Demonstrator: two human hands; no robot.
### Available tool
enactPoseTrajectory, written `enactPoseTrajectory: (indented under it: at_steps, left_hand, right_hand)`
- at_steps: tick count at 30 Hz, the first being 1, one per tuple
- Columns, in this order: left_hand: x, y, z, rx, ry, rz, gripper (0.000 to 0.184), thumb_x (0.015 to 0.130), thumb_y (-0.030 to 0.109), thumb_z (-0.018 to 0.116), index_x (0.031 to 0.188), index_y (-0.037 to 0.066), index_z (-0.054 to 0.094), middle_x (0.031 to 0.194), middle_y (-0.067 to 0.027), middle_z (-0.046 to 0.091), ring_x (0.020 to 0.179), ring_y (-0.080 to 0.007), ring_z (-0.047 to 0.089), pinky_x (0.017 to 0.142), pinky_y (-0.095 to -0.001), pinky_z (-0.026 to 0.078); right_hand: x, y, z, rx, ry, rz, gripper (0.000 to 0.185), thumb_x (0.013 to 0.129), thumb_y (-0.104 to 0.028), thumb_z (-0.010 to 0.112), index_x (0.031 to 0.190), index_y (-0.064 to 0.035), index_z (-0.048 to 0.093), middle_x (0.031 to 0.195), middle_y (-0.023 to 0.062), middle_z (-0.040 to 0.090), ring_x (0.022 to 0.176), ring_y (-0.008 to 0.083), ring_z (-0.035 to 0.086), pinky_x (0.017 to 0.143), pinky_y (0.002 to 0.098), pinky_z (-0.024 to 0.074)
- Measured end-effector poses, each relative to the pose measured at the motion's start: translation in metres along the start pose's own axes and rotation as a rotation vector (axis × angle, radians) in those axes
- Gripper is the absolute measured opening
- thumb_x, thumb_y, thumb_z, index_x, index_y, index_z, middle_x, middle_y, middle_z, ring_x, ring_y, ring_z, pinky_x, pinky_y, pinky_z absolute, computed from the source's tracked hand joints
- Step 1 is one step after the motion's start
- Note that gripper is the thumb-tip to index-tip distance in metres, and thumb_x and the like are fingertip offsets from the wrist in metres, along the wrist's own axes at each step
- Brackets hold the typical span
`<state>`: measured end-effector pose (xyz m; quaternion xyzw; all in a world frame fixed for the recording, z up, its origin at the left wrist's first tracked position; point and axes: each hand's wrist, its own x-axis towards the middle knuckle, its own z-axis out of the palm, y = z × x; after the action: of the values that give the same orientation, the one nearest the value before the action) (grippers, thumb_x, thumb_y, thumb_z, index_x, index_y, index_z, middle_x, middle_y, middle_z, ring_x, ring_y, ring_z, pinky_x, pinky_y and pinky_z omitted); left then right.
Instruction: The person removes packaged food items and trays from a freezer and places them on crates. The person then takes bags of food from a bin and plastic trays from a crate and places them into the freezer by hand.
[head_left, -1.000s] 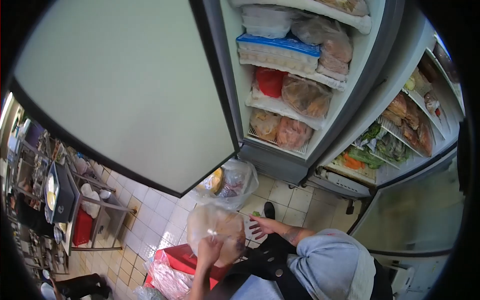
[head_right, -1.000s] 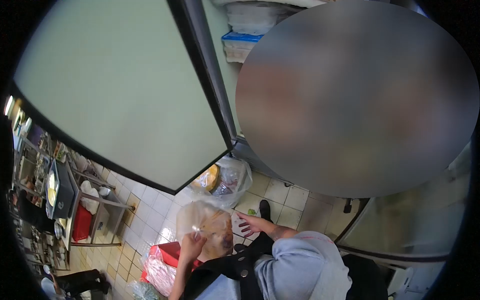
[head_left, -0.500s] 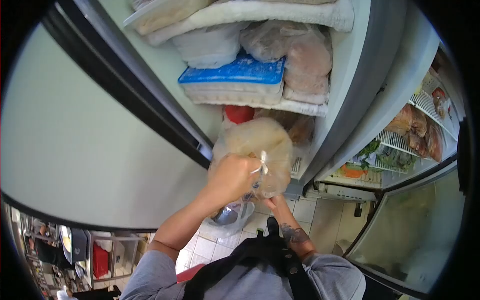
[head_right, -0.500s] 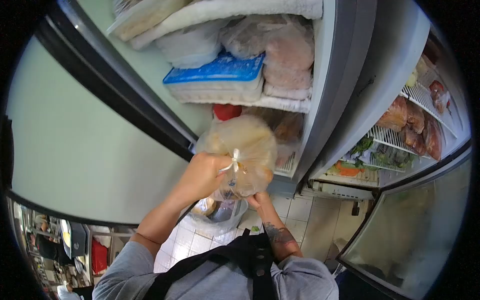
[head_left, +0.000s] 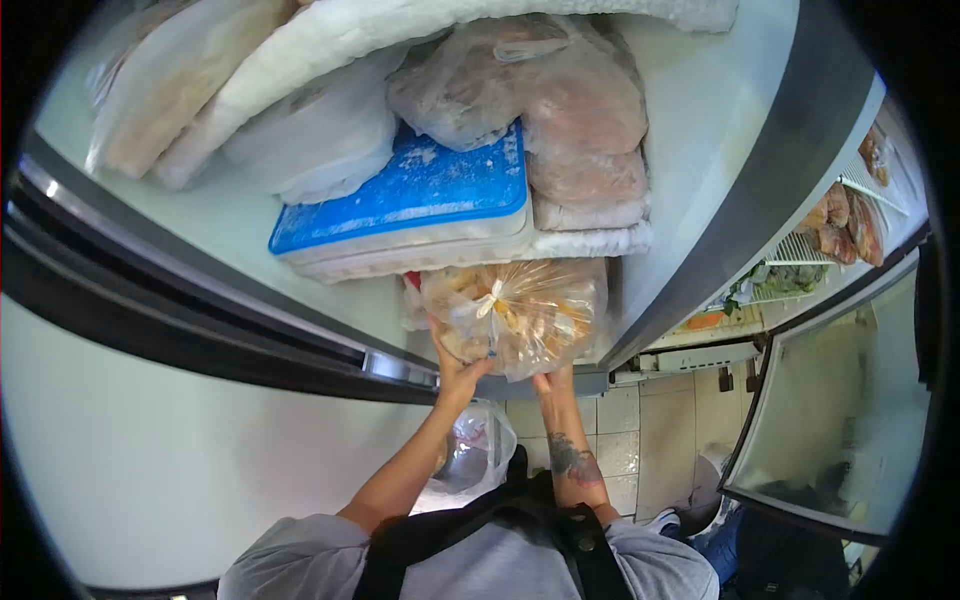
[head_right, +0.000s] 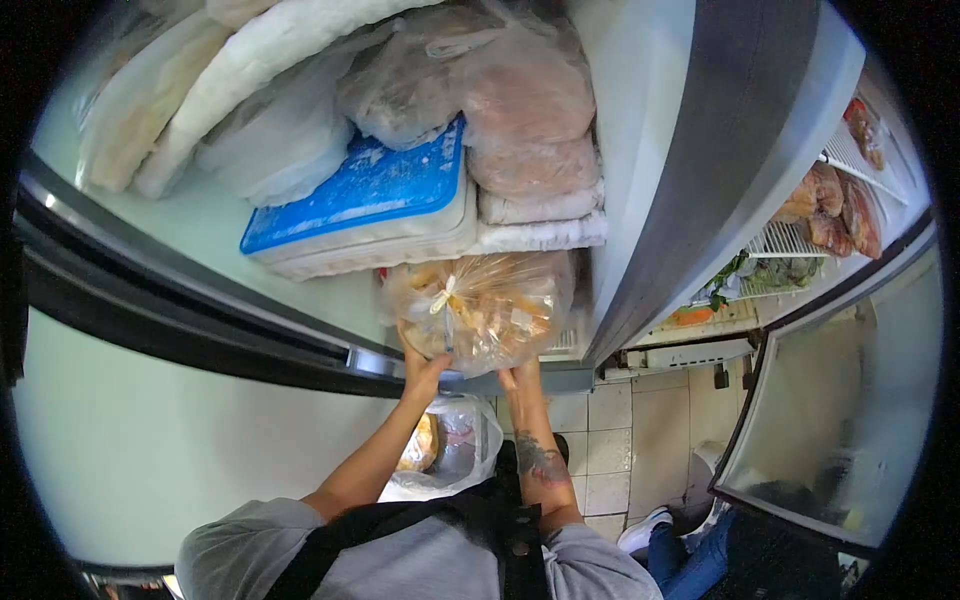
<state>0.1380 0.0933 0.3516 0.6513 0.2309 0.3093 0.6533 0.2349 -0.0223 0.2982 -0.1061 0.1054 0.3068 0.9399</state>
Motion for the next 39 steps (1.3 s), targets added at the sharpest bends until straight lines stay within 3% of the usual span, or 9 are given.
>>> enactPoseTrajectory:
  at_steps: [8,12,18,20,22,25,27,31,39]
  left_hand:
    - [0.097,0.059,0.051,0.266,-0.121,0.353,0.071,0.063,0.005,0.073,0.126,0.000,0.040,0.129,-0.0162,0.040,0.118,-0.0239,0.039,0.098,-0.0367,0.033]
    - [0.183,0.060,0.072,0.378,-0.118,0.383,0.068,0.065,0.007,0.071,0.126,0.001,0.041,0.130,-0.0166,0.040,0.119,-0.0254,0.039,0.099,-0.0380,0.031]
    - [0.219,0.039,0.053,0.512,-0.132,0.335,0.064,0.069,0.011,0.067,0.126,0.001,0.042,0.131,-0.0173,0.041,0.120,-0.0276,0.038,0.100,-0.0400,0.030]
    - [0.221,0.031,0.051,0.553,-0.121,0.333,0.062,0.070,0.012,0.066,0.126,0.001,0.042,0.131,-0.0175,0.041,0.121,-0.0283,0.037,0.100,-0.0407,0.029]
    - [0.221,0.025,0.055,0.586,-0.090,0.338,0.061,0.071,0.014,0.065,0.126,0.002,0.042,0.131,-0.0177,0.041,0.121,-0.0290,0.037,0.101,-0.0413,0.029]
    - [0.214,0.017,0.063,0.647,-0.050,0.344,0.059,0.073,0.016,0.063,0.127,0.002,0.043,0.131,-0.0181,0.041,0.122,-0.0302,0.036,0.101,-0.0423,0.028]
    - [0.208,0.012,0.070,0.678,-0.027,0.343,0.058,0.074,0.017,0.062,0.127,0.002,0.043,0.132,-0.0183,0.041,0.122,-0.0309,0.036,0.101,-0.0430,0.027]
    - [0.197,0.001,0.084,0.712,0.009,0.345,0.056,0.076,0.019,0.060,0.127,0.002,0.044,0.132,-0.0187,0.041,0.123,-0.0324,0.035,0.102,-0.0443,0.026]
    - [0.206,-0.008,0.080,0.725,0.004,0.352,0.052,0.081,0.024,0.055,0.127,0.003,0.045,0.133,-0.0196,0.041,0.125,-0.0353,0.034,0.103,-0.0470,0.024]
  right_hand:
    - [0.051,-0.023,0.043,0.062,-0.128,-0.063,0.033,0.087,-0.027,0.058,0.113,-0.0073,0.052,0.109,0.0084,0.058,0.094,0.0211,0.060,0.079,0.0346,0.0529]
    - [0.124,-0.007,0.068,-0.232,-0.056,-0.151,0.035,0.089,-0.029,0.057,0.117,-0.0086,0.053,0.112,0.0064,0.058,0.103,0.0194,0.055,0.088,0.0388,0.0490]
    - [0.104,-0.017,0.076,-0.577,-0.021,-0.057,0.044,0.088,-0.029,0.060,0.121,-0.0034,0.049,0.113,0.0071,0.057,0.098,0.0193,0.057,0.079,0.0349,0.0517]
    - [0.060,-0.052,0.081,-1.015,0.038,-0.186,0.044,0.084,-0.022,0.066,0.118,-0.0007,0.048,0.112,0.0112,0.057,0.098,0.0180,0.056,0.072,0.0325,0.0523]
    - [0.004,-0.056,0.119,-1.340,0.260,-0.897,0.054,0.082,-0.028,0.066,0.119,0.0064,0.046,0.120,0.0213,0.052,0.108,0.0284,0.053,0.084,0.0415,0.0480]
    - [0.032,-0.051,0.118,-1.964,0.297,-1.393,0.055,0.081,-0.028,0.062,0.119,0.0074,0.045,0.120,0.0273,0.050,0.110,0.0431,0.048,0.094,0.0523,0.0368]
    - [0.093,-0.053,0.081,-1.890,0.099,-1.540,0.052,0.079,-0.032,0.062,0.115,0.0037,0.052,0.114,0.0274,0.054,0.107,0.0485,0.047,0.095,0.0559,0.0320]
    - [0.143,-0.049,0.073,-1.877,0.312,-1.372,0.050,0.079,-0.041,0.057,0.113,-0.0034,0.058,0.113,0.0237,0.056,0.109,0.0410,0.049,0.094,0.0508,0.0342]
    - [0.185,-0.031,0.077,-1.914,0.184,-1.277,0.049,0.079,-0.040,0.057,0.111,-0.0033,0.058,0.115,0.0230,0.056,0.111,0.0410,0.048,0.097,0.0512,0.0317]
